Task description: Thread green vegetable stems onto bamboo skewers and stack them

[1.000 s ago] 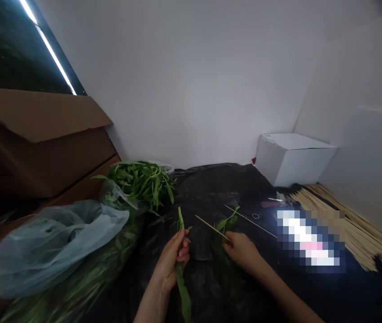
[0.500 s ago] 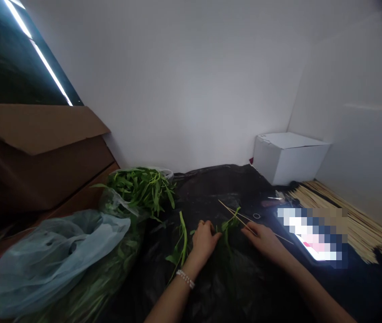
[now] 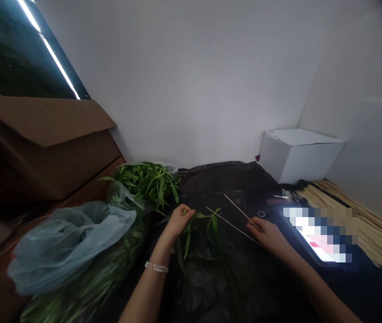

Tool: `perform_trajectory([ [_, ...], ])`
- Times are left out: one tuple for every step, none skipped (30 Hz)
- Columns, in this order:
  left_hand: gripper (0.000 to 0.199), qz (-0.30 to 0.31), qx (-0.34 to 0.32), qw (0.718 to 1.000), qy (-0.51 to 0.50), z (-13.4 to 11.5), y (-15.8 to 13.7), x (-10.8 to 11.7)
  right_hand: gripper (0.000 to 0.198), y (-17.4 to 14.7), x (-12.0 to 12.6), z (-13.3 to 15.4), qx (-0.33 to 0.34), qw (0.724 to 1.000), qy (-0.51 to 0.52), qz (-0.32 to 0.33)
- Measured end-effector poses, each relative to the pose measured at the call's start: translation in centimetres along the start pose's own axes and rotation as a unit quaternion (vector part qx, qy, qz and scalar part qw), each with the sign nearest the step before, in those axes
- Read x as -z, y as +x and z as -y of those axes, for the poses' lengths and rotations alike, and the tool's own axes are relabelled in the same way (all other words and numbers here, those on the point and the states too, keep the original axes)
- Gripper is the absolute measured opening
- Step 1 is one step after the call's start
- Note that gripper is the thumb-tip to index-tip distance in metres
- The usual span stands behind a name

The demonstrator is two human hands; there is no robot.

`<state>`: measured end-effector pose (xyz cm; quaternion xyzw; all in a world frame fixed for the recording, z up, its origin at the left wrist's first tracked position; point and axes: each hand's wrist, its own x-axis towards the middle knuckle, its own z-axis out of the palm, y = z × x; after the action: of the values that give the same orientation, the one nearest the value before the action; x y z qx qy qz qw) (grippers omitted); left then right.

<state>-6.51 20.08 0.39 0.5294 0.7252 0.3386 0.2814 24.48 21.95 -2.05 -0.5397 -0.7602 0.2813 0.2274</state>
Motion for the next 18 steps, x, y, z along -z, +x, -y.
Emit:
perform_trajectory([
  [0.027,-0.025,0.006,1.0,0.004,0.5,0.2,0.7,0.025,0.0,-0.1,-0.3,-0.001,1.0,-0.004,-0.003],
  [0.027,-0.045,0.014,0.999,0.01,1.1,0.4,1.2,0.024,0.1,-0.2,-0.5,-0.002,1.0,-0.008,-0.005],
  [0.027,-0.057,0.024,0.998,0.014,1.6,0.5,1.4,0.023,0.1,-0.3,-0.6,-0.003,1.0,-0.012,-0.006],
  [0.028,-0.061,0.034,0.997,0.018,2.0,0.5,1.3,0.022,0.2,-0.4,-0.5,-0.005,1.0,-0.016,-0.006],
  [0.03,-0.058,0.045,0.997,0.021,2.4,0.5,1.1,0.021,0.3,-0.5,-0.3,-0.006,1.0,-0.021,-0.004],
  [0.032,-0.051,0.055,0.997,0.026,2.7,0.5,0.8,0.021,0.6,-0.6,0.2,-0.005,1.0,-0.028,0.003],
  [0.033,-0.043,0.064,0.996,0.034,2.9,0.5,0.4,0.021,1.0,-0.8,0.8,-0.003,0.999,-0.036,0.011],
  [0.032,-0.037,0.07,0.996,0.047,3.0,0.4,0.1,0.022,1.5,-1.0,1.6,0.001,0.999,-0.046,0.019],
  [0.029,-0.035,0.074,0.995,0.064,3.1,0.4,-0.2,0.023,2.2,-1.2,2.4,0.005,0.998,-0.058,0.028],
  [0.026,-0.036,0.076,0.993,0.086,3.1,0.4,-0.4,0.023,3.0,-1.6,3.3,0.008,0.997,-0.067,0.033],
  [0.023,-0.04,0.078,0.99,0.109,3.1,0.4,-0.5,0.022,3.8,-2.0,4.2,0.01,0.997,-0.074,0.037],
  [0.022,-0.045,0.08,0.987,0.134,3.1,0.3,-0.5,0.021,4.6,-2.5,5.0,0.01,0.996,-0.08,0.041],
  [0.023,-0.051,0.083,0.983,0.156,3.0,0.3,-0.5,0.021,5.4,-2.9,5.7,0.008,0.995,-0.087,0.045],
  [0.027,-0.054,0.086,0.979,0.176,3.0,0.3,-0.5,0.019,6.1,-3.4,6.2,0.007,0.994,-0.096,0.051],
  [0.031,-0.054,0.089,0.976,0.191,2.9,0.2,-0.4,0.017,6.6,-3.9,6.6,0.005,0.993,-0.106,0.057],
  [0.036,-0.052,0.091,0.974,0.202,2.9,0.2,-0.4,0.014,6.9,-4.3,6.8,0.004,0.991,-0.116,0.065],
  [0.04,-0.048,0.092,0.972,0.21,2.9,0.2,-0.4,0.012,7.2,-4.6,6.8,0.003,0.989,-0.126,0.071],
  [0.043,-0.043,0.091,0.972,0.214,2.8,0.2,-0.5,0.01,7.2,-4.9,6.7,0.002,0.988,-0.134,0.077],
])
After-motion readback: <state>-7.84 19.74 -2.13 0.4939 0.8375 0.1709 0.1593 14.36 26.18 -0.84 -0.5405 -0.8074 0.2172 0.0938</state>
